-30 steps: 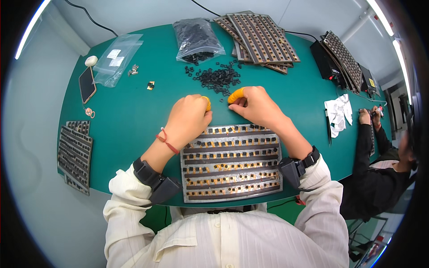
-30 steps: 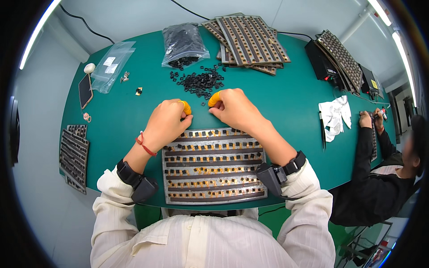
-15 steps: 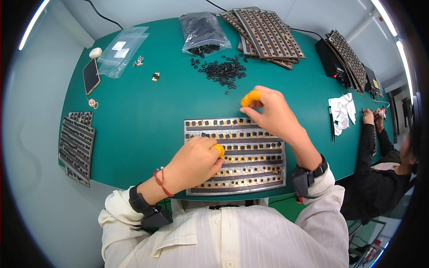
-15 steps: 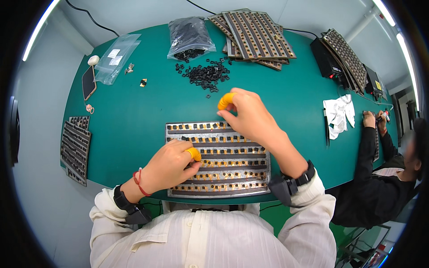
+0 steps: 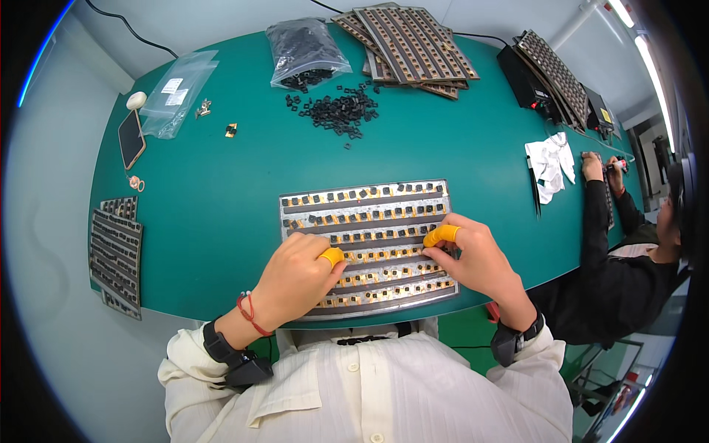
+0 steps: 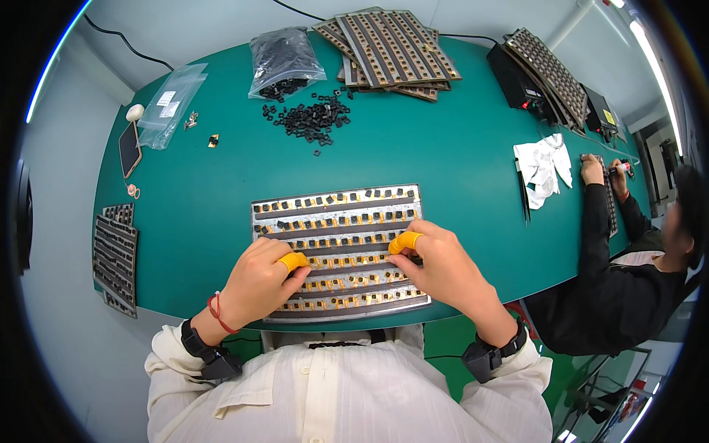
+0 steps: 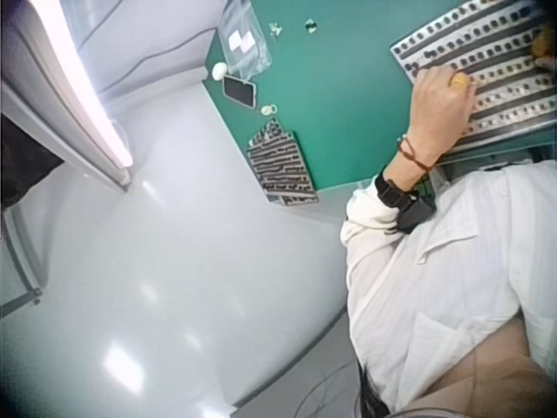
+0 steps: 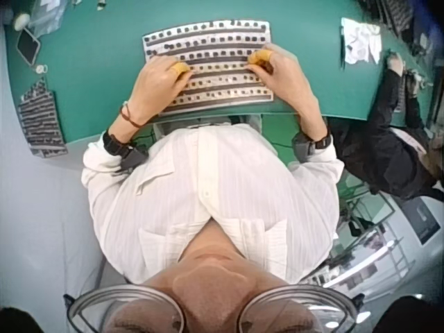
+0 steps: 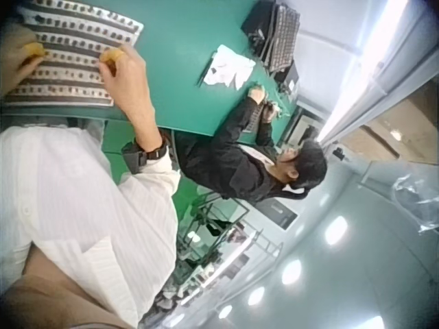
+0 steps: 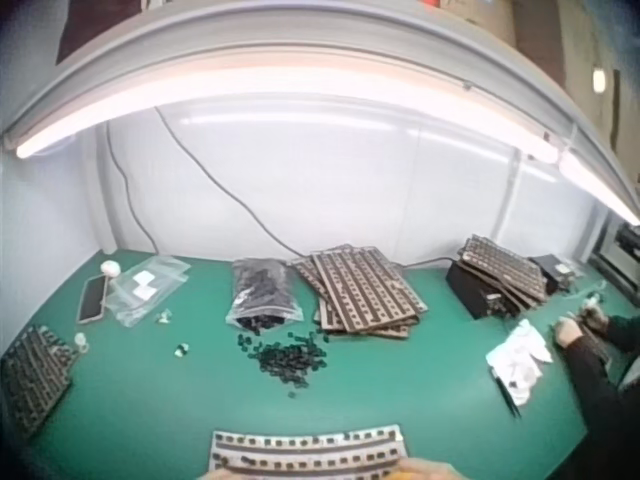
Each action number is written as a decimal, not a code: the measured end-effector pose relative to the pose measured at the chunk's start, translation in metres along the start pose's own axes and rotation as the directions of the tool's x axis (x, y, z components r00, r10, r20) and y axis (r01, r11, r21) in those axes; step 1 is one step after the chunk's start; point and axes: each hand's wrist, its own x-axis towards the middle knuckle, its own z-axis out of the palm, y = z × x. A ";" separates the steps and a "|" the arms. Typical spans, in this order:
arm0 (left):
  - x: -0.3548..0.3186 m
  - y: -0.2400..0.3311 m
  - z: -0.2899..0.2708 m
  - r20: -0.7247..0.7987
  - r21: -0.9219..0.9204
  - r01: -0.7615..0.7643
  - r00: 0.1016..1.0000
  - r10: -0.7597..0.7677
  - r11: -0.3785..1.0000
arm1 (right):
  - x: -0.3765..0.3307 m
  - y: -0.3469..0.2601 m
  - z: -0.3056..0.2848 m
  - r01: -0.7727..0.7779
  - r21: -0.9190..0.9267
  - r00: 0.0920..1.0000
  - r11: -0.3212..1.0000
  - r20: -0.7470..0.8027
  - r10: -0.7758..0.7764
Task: Placing small black lens spacers or housings onto an array of camera sensors.
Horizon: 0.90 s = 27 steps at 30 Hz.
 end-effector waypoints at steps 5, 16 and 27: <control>-0.004 0.005 0.001 -0.063 0.018 0.044 0.997 -0.043 0.999 | -0.002 -0.002 0.002 0.003 0.005 1.000 1.000 -0.023 -0.003; -0.015 0.008 -0.012 -0.106 0.005 0.061 0.993 -0.060 0.998 | 0.002 -0.004 0.004 0.032 0.000 0.999 0.999 -0.041 -0.032; -0.018 0.008 -0.010 -0.074 0.003 0.020 0.997 -0.020 1.000 | 0.000 -0.001 0.006 0.013 0.010 0.999 1.000 -0.049 -0.012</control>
